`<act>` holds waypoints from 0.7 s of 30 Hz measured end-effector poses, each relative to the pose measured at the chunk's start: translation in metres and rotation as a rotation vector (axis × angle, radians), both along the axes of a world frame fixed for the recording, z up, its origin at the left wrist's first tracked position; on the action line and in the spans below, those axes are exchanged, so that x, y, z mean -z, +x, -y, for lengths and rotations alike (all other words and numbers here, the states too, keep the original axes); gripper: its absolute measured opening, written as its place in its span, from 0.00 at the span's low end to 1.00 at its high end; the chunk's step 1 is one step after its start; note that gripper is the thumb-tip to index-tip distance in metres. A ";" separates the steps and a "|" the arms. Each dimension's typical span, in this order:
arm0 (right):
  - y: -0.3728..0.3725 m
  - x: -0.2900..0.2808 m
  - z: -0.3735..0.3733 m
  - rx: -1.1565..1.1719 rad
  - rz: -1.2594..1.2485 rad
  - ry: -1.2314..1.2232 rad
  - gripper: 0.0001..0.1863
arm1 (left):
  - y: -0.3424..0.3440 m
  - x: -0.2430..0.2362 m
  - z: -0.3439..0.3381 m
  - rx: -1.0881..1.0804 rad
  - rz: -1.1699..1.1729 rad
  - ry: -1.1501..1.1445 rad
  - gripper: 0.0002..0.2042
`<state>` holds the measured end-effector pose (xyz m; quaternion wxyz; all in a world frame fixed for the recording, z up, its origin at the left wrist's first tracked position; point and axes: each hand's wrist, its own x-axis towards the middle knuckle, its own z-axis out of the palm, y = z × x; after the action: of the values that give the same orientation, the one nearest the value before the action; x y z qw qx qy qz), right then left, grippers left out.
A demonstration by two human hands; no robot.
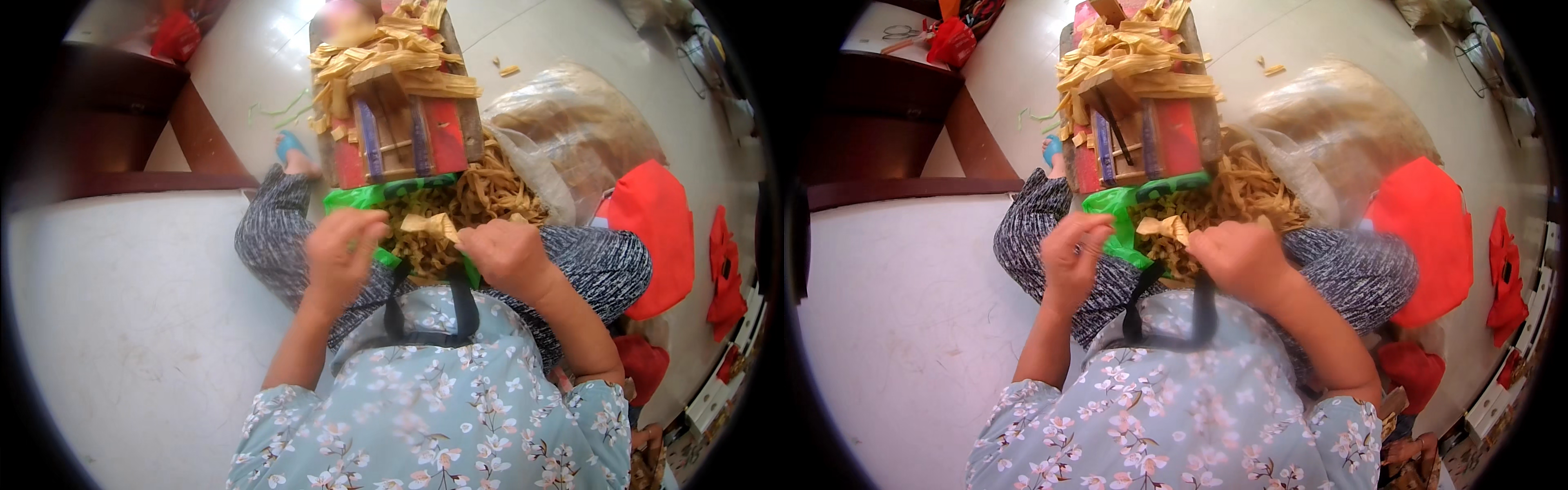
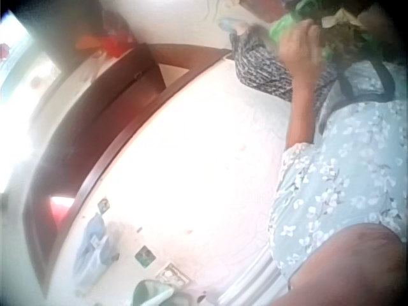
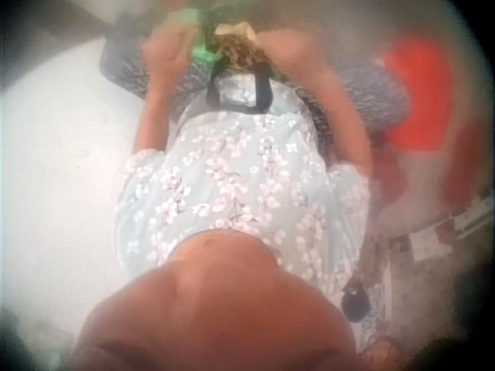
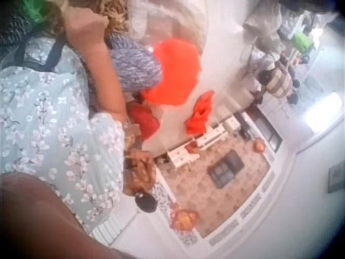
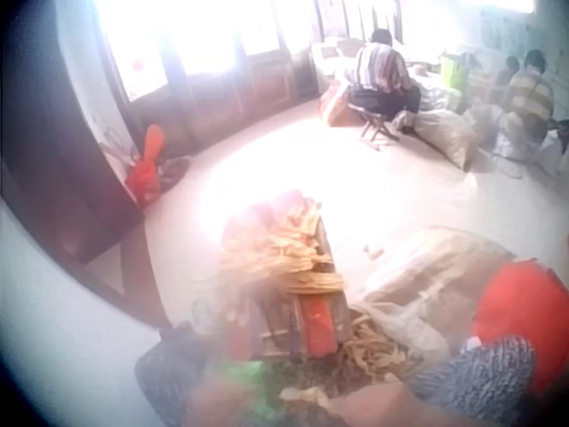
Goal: The person picks up strips of food material from their lap, folds and ties them into small knots, and places the finished knots onto a wooden block.
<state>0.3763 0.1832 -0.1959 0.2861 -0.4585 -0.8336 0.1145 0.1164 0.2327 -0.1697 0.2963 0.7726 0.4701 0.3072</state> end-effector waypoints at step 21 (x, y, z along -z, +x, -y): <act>-0.010 -0.010 0.010 0.066 -0.402 -0.355 0.05 | 0.018 -0.006 0.019 0.140 -0.190 0.118 0.21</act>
<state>0.3665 0.1728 -0.1863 0.3644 -0.4963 -0.7117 0.3382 0.1344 0.2136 -0.1635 0.2251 0.8451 0.4222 0.2384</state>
